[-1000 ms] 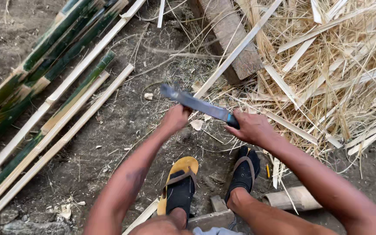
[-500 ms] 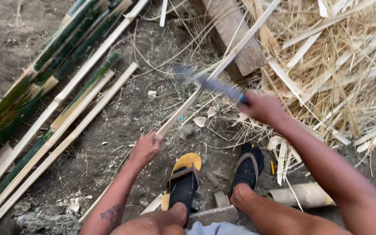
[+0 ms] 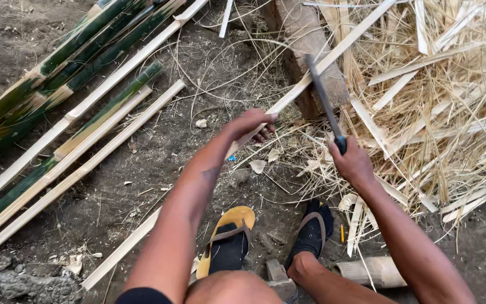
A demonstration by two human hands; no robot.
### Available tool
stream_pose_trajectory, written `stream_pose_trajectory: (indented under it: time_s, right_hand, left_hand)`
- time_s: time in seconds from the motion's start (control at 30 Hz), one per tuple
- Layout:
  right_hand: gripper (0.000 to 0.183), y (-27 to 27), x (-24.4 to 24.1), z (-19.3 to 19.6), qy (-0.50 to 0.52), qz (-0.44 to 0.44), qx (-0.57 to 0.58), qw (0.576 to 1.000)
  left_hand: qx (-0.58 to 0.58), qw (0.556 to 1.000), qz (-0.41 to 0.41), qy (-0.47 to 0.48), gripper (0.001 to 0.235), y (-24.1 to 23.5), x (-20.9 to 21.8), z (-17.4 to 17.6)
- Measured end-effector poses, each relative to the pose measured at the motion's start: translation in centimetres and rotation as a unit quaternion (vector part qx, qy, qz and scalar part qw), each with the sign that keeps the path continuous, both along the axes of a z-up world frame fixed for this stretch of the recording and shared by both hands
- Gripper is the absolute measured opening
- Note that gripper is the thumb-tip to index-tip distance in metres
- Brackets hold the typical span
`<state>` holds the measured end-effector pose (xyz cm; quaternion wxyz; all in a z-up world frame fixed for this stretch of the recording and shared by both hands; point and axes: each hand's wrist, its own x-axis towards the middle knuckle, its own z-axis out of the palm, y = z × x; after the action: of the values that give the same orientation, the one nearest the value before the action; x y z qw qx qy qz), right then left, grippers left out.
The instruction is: The person uses a machete to shave thin strips from bamboo poles, repeatedly drawing the blade along the pole to remove the outer layer. The person holds the pole with one hand and the machete with the other, working over a wooden block on the ground.
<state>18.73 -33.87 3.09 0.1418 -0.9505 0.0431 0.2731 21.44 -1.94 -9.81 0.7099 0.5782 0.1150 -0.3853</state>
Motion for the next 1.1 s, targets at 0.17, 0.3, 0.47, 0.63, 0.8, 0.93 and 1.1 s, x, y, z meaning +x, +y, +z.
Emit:
stream_pose_trajectory:
  time_s: [0.17, 0.3, 0.47, 0.63, 0.8, 0.93, 1.1]
  right_hand:
    - [0.046, 1.6, -1.9, 2.9, 0.033, 0.156, -0.048, 0.986]
    - [0.048, 2.4, -0.4, 3.6, 0.027, 0.295, -0.089, 0.951]
    - [0.043, 5.3, -2.5, 3.3, 0.095, 0.213, -0.040, 0.972]
    - [0.047, 7.8, -4.0, 2.5, 0.082, 0.305, 0.001, 0.949]
    - [0.056, 1.2, 5.6, 4.8, -0.068, 0.092, -0.134, 0.984]
    - [0.055, 2.3, 2.7, 4.3, 0.059, 0.083, -0.079, 0.992]
    - [0.053, 7.6, -4.7, 0.3, 0.085, 0.298, -0.016, 0.951]
  left_hand:
    - [0.262, 0.959, -0.041, -0.100, 0.025, -3.4, -2.3, 3.4]
    - [0.434, 0.874, -0.105, -0.194, 0.026, -0.8, -10.9, 7.8]
    - [0.440, 0.892, -0.084, -0.061, 0.040, 3.3, -15.8, 9.8]
    - [0.476, 0.867, -0.062, -0.134, 0.040, 6.9, -18.2, 7.6]
    - [0.497, 0.860, -0.117, -0.007, 0.041, 13.0, -24.9, 6.2]
    - [0.509, 0.854, -0.108, -0.035, 0.043, 14.9, -23.5, 6.0]
    - [0.492, 0.864, -0.084, -0.067, 0.046, 14.6, -21.8, 5.7]
